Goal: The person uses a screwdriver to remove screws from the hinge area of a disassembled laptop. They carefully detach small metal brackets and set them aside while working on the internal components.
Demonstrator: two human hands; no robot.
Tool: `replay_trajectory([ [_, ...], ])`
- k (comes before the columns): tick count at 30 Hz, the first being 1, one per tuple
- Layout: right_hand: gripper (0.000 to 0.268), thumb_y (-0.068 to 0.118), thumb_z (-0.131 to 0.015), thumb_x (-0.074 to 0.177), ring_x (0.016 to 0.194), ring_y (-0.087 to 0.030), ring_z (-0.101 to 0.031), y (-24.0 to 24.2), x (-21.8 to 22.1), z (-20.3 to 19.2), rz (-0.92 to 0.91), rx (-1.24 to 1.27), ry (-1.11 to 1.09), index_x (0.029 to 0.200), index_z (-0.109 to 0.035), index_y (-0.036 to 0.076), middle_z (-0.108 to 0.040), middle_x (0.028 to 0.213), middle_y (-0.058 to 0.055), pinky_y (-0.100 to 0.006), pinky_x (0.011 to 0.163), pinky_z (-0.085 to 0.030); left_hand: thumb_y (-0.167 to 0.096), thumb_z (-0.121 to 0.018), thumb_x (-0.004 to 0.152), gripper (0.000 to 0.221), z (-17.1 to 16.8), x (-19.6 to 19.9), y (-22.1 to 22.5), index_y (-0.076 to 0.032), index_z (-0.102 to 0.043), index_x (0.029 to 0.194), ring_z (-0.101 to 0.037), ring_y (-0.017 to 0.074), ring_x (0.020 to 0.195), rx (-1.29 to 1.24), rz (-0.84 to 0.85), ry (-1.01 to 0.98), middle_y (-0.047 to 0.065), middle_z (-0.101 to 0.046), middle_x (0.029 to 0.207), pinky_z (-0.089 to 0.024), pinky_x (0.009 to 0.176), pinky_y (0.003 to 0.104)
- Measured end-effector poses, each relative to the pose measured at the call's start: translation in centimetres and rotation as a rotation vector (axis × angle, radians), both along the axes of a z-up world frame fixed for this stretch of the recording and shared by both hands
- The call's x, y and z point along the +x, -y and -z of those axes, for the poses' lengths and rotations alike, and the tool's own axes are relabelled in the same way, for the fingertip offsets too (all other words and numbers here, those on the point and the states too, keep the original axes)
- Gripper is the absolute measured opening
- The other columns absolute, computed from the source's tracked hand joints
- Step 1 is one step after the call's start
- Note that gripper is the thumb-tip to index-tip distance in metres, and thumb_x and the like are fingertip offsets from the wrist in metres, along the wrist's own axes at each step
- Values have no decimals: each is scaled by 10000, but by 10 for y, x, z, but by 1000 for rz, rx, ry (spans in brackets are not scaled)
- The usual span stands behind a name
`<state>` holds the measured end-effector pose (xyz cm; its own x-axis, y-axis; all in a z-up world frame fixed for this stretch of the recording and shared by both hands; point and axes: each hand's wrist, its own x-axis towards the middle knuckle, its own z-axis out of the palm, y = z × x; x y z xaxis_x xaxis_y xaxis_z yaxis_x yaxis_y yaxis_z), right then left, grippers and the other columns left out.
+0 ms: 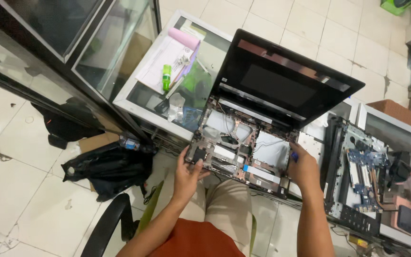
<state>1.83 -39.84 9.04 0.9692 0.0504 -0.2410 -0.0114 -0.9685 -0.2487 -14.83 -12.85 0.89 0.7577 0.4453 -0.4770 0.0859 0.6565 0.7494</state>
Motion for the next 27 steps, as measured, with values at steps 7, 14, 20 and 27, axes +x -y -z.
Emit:
replay_trajectory([
  [7, 444, 68, -570, 886, 1131, -411, -610, -6, -12, 8, 13, -33, 21, 1304, -662, 185, -627, 1338, -107, -520, 918, -507, -134, -616, 908, 715, 10, 11, -24, -161, -246, 1518, -708, 402, 780, 53, 29, 13, 214, -567, 1066, -648, 694, 441],
  [14, 439, 87, -581, 904, 1054, -443, -639, -19, -17, -3, 53, -67, 28, 1321, -654, 200, -682, 1185, -192, -528, 855, -532, -144, -659, 888, 800, -12, 11, -36, -173, -177, 1526, -704, 417, 769, 146, 116, 20, 274, -557, 1046, -647, 694, 436],
  [20, 448, 87, -582, 908, 984, -443, -673, -37, -27, -28, 84, -89, -5, 1327, -652, 230, -721, 1028, -232, -509, 801, -545, -182, -645, 902, 753, -46, 12, -44, -152, -211, 1517, -711, 411, 847, 250, 227, -22, 319, -528, 1172, -642, 749, 425],
  [27, 408, 50, -584, 911, 936, -431, -694, -23, -24, -7, 46, -42, 3, 1282, -686, 189, -716, 1061, -236, -483, 758, -557, -133, -622, 919, 713, -49, 13, -46, -170, -250, 1526, -685, 440, 904, 232, 242, -91, 399, -403, 1297, -628, 780, 431],
])
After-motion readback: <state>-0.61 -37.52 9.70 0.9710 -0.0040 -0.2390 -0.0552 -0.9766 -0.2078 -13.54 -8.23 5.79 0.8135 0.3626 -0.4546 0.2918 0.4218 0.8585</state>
